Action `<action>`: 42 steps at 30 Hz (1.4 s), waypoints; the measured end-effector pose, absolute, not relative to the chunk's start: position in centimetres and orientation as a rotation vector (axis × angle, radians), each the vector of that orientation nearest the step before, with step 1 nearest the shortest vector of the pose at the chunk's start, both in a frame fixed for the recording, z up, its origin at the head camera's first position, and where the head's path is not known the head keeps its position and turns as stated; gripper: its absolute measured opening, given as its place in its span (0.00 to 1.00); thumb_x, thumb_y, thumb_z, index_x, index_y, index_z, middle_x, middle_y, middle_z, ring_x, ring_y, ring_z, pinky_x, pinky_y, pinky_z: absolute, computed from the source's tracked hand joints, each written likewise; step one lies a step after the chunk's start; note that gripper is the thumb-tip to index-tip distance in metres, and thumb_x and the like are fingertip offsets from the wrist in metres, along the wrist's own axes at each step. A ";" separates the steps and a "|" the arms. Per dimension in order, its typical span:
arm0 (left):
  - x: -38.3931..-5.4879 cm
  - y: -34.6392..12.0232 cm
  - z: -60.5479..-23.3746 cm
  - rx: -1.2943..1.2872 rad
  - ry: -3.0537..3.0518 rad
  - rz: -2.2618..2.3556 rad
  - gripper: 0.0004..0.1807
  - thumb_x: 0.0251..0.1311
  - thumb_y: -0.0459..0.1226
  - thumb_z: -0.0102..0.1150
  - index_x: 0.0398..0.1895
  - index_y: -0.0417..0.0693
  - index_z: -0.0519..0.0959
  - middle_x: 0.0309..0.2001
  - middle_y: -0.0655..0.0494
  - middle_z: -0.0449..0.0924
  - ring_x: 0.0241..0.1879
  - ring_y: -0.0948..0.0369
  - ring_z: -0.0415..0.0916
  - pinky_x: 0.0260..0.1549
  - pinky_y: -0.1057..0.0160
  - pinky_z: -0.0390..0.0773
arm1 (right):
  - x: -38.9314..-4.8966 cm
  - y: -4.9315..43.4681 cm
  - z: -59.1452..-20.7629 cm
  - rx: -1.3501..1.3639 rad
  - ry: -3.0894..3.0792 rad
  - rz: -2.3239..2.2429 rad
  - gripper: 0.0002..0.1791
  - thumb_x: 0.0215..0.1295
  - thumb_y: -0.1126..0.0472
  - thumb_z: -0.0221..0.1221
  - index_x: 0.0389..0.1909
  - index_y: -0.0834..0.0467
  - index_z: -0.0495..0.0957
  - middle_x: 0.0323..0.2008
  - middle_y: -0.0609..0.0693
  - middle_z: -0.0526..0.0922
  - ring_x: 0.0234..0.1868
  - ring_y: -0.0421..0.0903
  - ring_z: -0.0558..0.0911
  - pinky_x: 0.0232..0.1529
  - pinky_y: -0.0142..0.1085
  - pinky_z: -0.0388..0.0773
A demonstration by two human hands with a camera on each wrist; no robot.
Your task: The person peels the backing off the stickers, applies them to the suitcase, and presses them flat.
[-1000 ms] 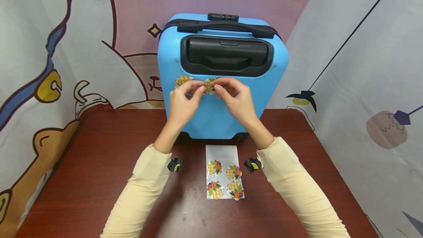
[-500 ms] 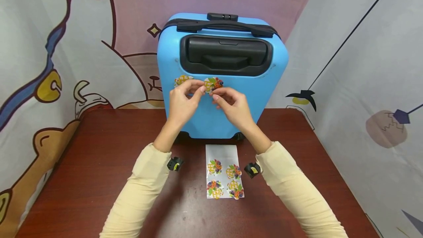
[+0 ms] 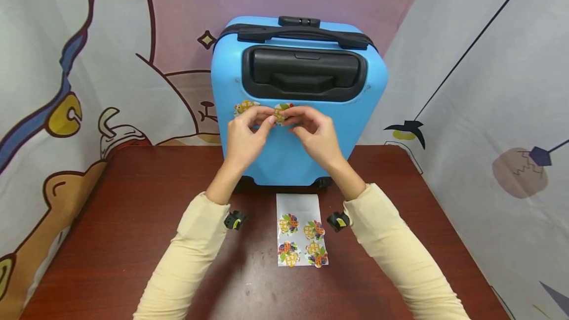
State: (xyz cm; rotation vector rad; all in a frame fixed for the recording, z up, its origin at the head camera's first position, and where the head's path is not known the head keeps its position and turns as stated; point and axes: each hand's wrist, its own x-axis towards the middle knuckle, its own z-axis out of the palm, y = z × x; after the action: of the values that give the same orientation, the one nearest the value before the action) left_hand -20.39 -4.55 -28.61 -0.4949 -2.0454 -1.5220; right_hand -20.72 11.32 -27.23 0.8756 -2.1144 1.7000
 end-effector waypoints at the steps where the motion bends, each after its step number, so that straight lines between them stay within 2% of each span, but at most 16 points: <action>1: -20.4 -4.6 -28.6 -0.495 -2.046 -1.520 0.08 0.59 0.33 0.57 0.39 0.36 0.80 0.30 0.47 0.82 0.31 0.59 0.79 0.28 0.62 0.76 | -20.7 11.4 -27.5 0.856 -2.134 1.695 0.15 0.56 0.80 0.48 0.44 0.72 0.75 0.40 0.63 0.79 0.39 0.54 0.78 0.40 0.39 0.76; 7: -20.5 -4.6 -28.7 -0.485 -2.062 -1.511 0.09 0.59 0.33 0.57 0.39 0.37 0.80 0.30 0.48 0.82 0.31 0.59 0.78 0.29 0.61 0.76 | -20.7 11.7 -28.9 0.798 -2.197 1.695 0.15 0.55 0.81 0.48 0.42 0.71 0.76 0.41 0.63 0.80 0.39 0.54 0.78 0.41 0.40 0.76; 16: -20.4 -4.6 -28.8 -0.490 -2.064 -1.498 0.09 0.59 0.34 0.57 0.39 0.37 0.80 0.30 0.48 0.82 0.30 0.59 0.78 0.30 0.61 0.77 | -20.5 12.0 -30.0 0.730 -2.279 1.709 0.16 0.54 0.80 0.48 0.43 0.69 0.76 0.42 0.61 0.80 0.39 0.53 0.78 0.39 0.37 0.76; 27: -20.3 -4.7 -28.8 -0.497 -2.063 -1.507 0.09 0.59 0.33 0.57 0.39 0.37 0.80 0.30 0.47 0.82 0.31 0.58 0.78 0.29 0.61 0.77 | -20.5 11.7 -26.9 0.993 -2.045 1.690 0.18 0.54 0.81 0.47 0.46 0.72 0.74 0.44 0.65 0.77 0.39 0.58 0.77 0.39 0.38 0.75; 33: -20.4 -4.7 -28.9 -0.506 -2.060 -1.504 0.09 0.59 0.33 0.56 0.40 0.36 0.79 0.30 0.47 0.82 0.31 0.58 0.78 0.29 0.61 0.77 | -20.6 11.5 -26.8 0.888 -2.171 1.673 0.16 0.57 0.79 0.47 0.46 0.72 0.74 0.44 0.62 0.77 0.38 0.54 0.77 0.35 0.37 0.76; 39: -20.3 -4.7 -28.8 -0.502 -2.068 -1.508 0.09 0.59 0.33 0.56 0.40 0.37 0.79 0.31 0.47 0.82 0.32 0.58 0.78 0.29 0.61 0.77 | -20.6 11.8 -27.9 0.806 -2.266 1.645 0.16 0.56 0.79 0.47 0.45 0.70 0.76 0.43 0.61 0.79 0.36 0.53 0.77 0.34 0.46 0.76; 42: -20.3 -4.7 -28.9 -0.498 -2.068 -1.509 0.09 0.59 0.33 0.56 0.40 0.37 0.79 0.31 0.47 0.82 0.32 0.59 0.78 0.29 0.61 0.77 | -20.6 11.9 -28.4 0.789 -2.295 1.639 0.16 0.57 0.78 0.48 0.44 0.69 0.76 0.42 0.60 0.79 0.36 0.52 0.78 0.34 0.46 0.77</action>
State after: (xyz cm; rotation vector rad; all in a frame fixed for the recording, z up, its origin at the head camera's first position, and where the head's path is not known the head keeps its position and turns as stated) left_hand -20.30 -4.66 -28.85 -0.4980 -2.0678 -1.5093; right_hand -20.64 11.92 -28.44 0.7892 -2.2954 1.6386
